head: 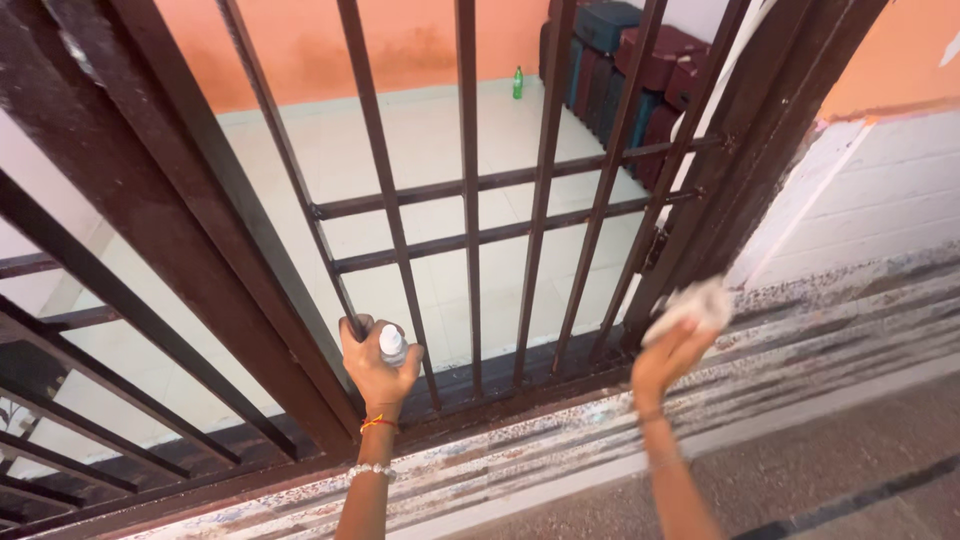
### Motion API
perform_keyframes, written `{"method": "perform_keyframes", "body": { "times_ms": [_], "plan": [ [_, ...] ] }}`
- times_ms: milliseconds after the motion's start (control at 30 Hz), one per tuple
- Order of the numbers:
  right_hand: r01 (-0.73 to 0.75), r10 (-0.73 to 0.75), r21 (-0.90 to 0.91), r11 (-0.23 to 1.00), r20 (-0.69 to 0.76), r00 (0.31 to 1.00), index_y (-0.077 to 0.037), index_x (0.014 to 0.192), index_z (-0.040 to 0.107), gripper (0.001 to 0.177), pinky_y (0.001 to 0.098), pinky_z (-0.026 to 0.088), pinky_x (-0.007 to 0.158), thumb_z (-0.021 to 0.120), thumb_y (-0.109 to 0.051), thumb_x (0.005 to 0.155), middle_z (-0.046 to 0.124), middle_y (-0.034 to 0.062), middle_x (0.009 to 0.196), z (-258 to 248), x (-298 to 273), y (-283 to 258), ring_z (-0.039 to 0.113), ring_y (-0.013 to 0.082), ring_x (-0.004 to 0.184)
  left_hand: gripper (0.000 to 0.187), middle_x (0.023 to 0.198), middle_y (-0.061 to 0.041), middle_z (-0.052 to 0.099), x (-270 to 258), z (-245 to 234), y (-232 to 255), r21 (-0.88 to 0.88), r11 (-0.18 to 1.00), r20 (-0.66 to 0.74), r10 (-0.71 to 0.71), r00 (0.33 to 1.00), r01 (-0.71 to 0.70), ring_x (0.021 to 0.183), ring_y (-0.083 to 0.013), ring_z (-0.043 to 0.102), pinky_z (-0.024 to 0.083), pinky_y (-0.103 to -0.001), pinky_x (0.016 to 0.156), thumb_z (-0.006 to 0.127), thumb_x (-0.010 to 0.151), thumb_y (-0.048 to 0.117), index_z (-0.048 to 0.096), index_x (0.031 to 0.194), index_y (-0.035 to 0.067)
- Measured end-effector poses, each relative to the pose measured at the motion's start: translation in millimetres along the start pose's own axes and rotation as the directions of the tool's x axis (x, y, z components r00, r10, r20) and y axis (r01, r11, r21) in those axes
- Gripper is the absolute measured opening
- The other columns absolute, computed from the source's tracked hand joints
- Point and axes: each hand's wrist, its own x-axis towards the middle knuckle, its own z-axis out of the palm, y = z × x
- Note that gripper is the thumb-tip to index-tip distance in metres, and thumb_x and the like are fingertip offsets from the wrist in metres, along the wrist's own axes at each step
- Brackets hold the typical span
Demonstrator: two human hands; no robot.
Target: The person cleans a brown metal security gate using a spray bottle and a white cloth. They systematically spray the metal bars and wipe them down, moving from the bottom to the top of the gate.
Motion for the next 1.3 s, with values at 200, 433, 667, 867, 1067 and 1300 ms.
{"method": "perform_keyframes", "body": {
  "times_ms": [200,433,667,867,1067,1300],
  "plan": [
    [0.247,-0.217,-0.234,0.94,0.145,0.965,0.009,0.141,0.039,0.042,0.0483,0.053,0.079,0.041,-0.023,0.114,0.068,0.0266,0.106,58.2,90.7,-22.8,0.071,0.0398,0.097,0.029,0.099,-0.015,0.046,-0.7,0.7,0.0,0.012,1.0,-0.005,-0.015,1.0,0.015,0.092,-0.0339,0.054,0.048,-0.044,0.077,0.077,0.058,0.024,0.065,0.078,0.006],
    [0.224,-0.154,-0.425,0.877,0.194,0.969,0.012,0.136,0.039,0.04,0.054,0.049,0.074,0.044,-0.022,0.115,0.068,0.0314,0.098,25.4,3.2,62.6,0.068,0.0498,0.093,0.029,0.1,-0.014,0.046,-3.0,2.8,-3.3,0.006,1.0,-0.018,-0.004,1.0,0.004,0.093,-0.0332,0.054,0.048,-0.043,0.079,0.077,0.058,0.025,0.066,0.079,0.008],
    [0.178,0.053,-0.553,0.814,0.375,0.925,0.007,0.127,0.051,0.034,0.0552,0.047,0.087,0.045,-0.024,0.112,0.062,0.0288,0.108,-37.1,-58.2,159.8,0.06,0.0457,0.104,0.028,0.099,-0.014,0.045,-2.8,3.5,-2.5,0.022,1.0,-0.016,0.013,1.0,-0.012,0.093,-0.0322,0.052,0.047,-0.043,0.08,0.076,0.059,0.025,0.066,0.079,0.008],
    [-0.043,0.039,-0.415,0.909,-0.017,0.999,0.004,0.121,0.057,0.037,0.0491,0.048,0.096,0.052,-0.032,0.113,0.047,0.0259,0.121,-93.6,-91.6,159.9,0.055,0.0391,0.113,0.028,0.099,-0.014,0.044,-2.7,2.4,-5.9,0.018,1.0,-0.017,0.024,1.0,-0.024,0.093,-0.0323,0.051,0.046,-0.042,0.079,0.077,0.06,0.026,0.066,0.079,0.008],
    [0.038,0.015,-0.437,0.899,0.119,0.993,0.002,0.133,0.049,0.037,0.051,0.045,0.104,0.048,-0.027,0.111,0.05,0.0241,0.135,-51.2,-135.6,154.3,0.054,0.0412,0.122,0.027,0.099,-0.013,0.044,-4.4,4.4,-6.7,0.009,1.0,-0.017,0.004,1.0,-0.004,0.092,-0.0309,0.051,0.047,-0.042,0.079,0.076,0.059,0.024,0.065,0.079,0.008],
    [0.38,0.009,-0.557,0.739,0.572,0.82,0.006,0.144,0.04,0.073,0.0553,0.029,0.119,0.066,-0.004,0.077,0.042,0.0293,0.146,-48.5,-159.9,118.4,0.035,0.0536,0.141,0.029,0.1,-0.014,0.045,-5.9,4.0,-9.3,0.045,0.999,-0.003,0.017,1.0,-0.017,0.093,-0.0315,0.052,0.047,-0.042,0.079,0.077,0.058,0.025,0.066,0.079,0.008]
  ]
}}
